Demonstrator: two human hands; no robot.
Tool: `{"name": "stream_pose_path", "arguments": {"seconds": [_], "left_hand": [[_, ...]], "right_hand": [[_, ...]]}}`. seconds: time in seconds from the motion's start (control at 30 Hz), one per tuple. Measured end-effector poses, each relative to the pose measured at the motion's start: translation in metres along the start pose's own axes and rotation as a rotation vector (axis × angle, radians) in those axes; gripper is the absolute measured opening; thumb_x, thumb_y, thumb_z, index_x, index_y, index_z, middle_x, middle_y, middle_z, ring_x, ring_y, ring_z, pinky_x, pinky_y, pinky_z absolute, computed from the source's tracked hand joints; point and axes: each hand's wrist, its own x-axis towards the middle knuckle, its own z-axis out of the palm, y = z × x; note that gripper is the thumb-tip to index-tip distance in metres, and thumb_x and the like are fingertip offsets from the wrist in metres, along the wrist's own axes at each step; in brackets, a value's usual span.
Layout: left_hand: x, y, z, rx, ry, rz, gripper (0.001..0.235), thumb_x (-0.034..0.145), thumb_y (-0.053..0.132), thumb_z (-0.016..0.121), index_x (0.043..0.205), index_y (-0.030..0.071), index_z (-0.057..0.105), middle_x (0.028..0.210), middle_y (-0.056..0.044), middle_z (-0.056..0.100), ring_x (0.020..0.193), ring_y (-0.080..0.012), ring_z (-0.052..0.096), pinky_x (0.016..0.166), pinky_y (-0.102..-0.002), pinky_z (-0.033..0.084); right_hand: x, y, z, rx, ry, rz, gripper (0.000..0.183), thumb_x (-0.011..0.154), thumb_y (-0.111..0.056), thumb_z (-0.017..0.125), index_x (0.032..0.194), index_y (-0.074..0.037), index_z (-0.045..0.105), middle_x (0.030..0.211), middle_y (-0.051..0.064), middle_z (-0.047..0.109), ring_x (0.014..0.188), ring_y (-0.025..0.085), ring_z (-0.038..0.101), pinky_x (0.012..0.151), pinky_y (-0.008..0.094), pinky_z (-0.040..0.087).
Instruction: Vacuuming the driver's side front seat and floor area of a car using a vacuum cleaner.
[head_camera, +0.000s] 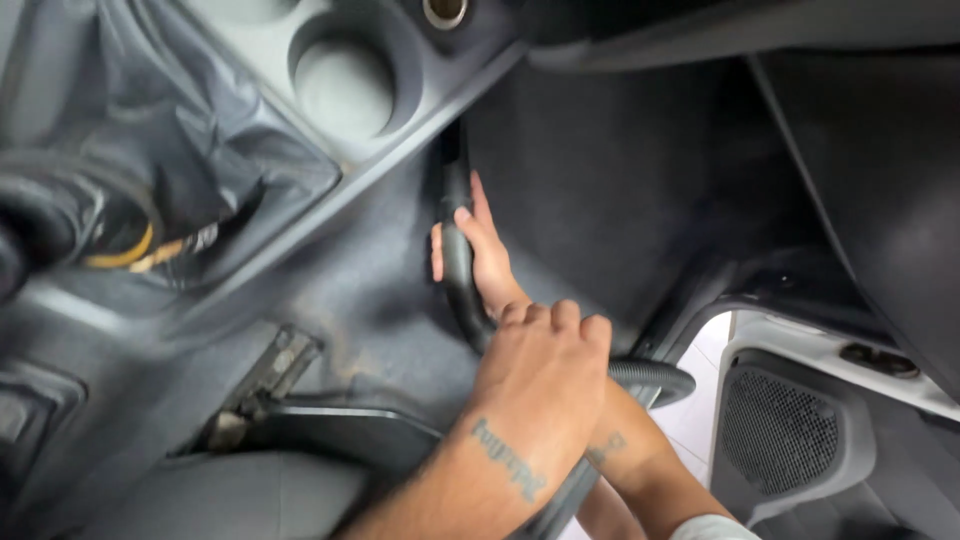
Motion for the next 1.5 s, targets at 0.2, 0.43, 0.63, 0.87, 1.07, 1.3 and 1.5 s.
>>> {"name": "stream_pose_path", "arguments": {"seconds": [0.2, 0.43, 0.63, 0.87, 1.07, 1.3, 1.5], "left_hand": [[-0.003, -0.009, -0.002, 0.040, 0.188, 0.040, 0.019, 0.089, 0.027, 0.057, 0.103, 0.020, 0.066, 0.096, -0.008, 0.069, 0.092, -0.0335, 0.067, 0.090, -0.046, 0.046], [-0.009, -0.015, -0.019, 0.074, 0.088, 0.028, 0.018, 0.082, 0.010, 0.058, 0.096, 0.021, 0.061, 0.089, -0.006, 0.066, 0.078, -0.0315, 0.068, 0.080, -0.046, 0.050], [-0.011, -0.012, -0.030, 0.014, -0.065, 0.023, 0.027, 0.081, 0.006, 0.061, 0.104, 0.019, 0.060, 0.094, -0.008, 0.066, 0.086, -0.0321, 0.068, 0.088, -0.046, 0.050], [-0.008, -0.012, -0.024, -0.039, -0.054, 0.006, 0.027, 0.082, 0.002, 0.056, 0.103, 0.018, 0.062, 0.096, -0.011, 0.067, 0.088, -0.0354, 0.067, 0.088, -0.049, 0.051], [-0.005, -0.014, -0.017, 0.020, -0.091, -0.009, 0.027, 0.079, 0.003, 0.060, 0.100, 0.020, 0.061, 0.093, -0.008, 0.066, 0.085, -0.0343, 0.067, 0.088, -0.049, 0.050], [-0.007, -0.015, -0.018, 0.047, -0.105, -0.023, 0.028, 0.078, 0.002, 0.062, 0.099, 0.020, 0.059, 0.093, -0.005, 0.065, 0.088, -0.0310, 0.067, 0.091, -0.046, 0.049], [-0.010, -0.012, -0.023, 0.014, -0.123, -0.010, 0.036, 0.075, 0.005, 0.070, 0.107, 0.019, 0.061, 0.097, -0.007, 0.067, 0.091, -0.0318, 0.068, 0.094, -0.047, 0.049]], "right_hand": [[-0.013, -0.034, -0.012, 0.275, -0.186, -0.071, 0.079, 0.104, -0.025, 0.059, 0.169, -0.038, 0.018, 0.104, 0.024, 0.061, 0.070, 0.029, 0.063, 0.050, 0.037, 0.052], [0.037, -0.100, -0.282, -0.793, 0.519, -0.214, 0.071, 0.104, -0.021, 0.056, 0.167, -0.037, 0.027, 0.103, 0.005, 0.071, 0.055, 0.016, 0.066, 0.042, 0.031, 0.055], [-0.019, -0.196, -0.367, -1.561, 0.953, -0.377, 0.057, 0.112, -0.035, 0.052, 0.166, -0.036, 0.032, 0.104, 0.026, 0.070, 0.088, 0.042, 0.069, 0.088, 0.050, 0.057], [-0.022, -0.187, -0.360, -1.555, 0.580, 0.073, 0.055, 0.109, -0.027, 0.053, 0.163, -0.038, 0.044, 0.100, 0.011, 0.076, 0.054, 0.024, 0.066, 0.050, 0.042, 0.058], [-0.046, -0.205, -0.384, -1.750, 0.954, -0.503, 0.056, 0.116, -0.033, 0.053, 0.166, -0.040, 0.029, 0.116, 0.029, 0.063, 0.098, 0.056, 0.065, 0.094, 0.059, 0.049], [-0.058, -0.183, -0.341, -1.171, 0.635, 0.460, 0.058, 0.109, -0.025, 0.048, 0.165, -0.037, 0.039, 0.079, 0.012, 0.056, 0.052, 0.024, 0.057, 0.042, 0.040, 0.050], [-0.052, -0.185, -0.319, -1.413, 0.783, 0.406, 0.057, 0.109, -0.038, 0.042, 0.166, -0.040, 0.038, 0.089, 0.008, 0.068, 0.056, 0.024, 0.067, 0.057, 0.040, 0.060]]}}
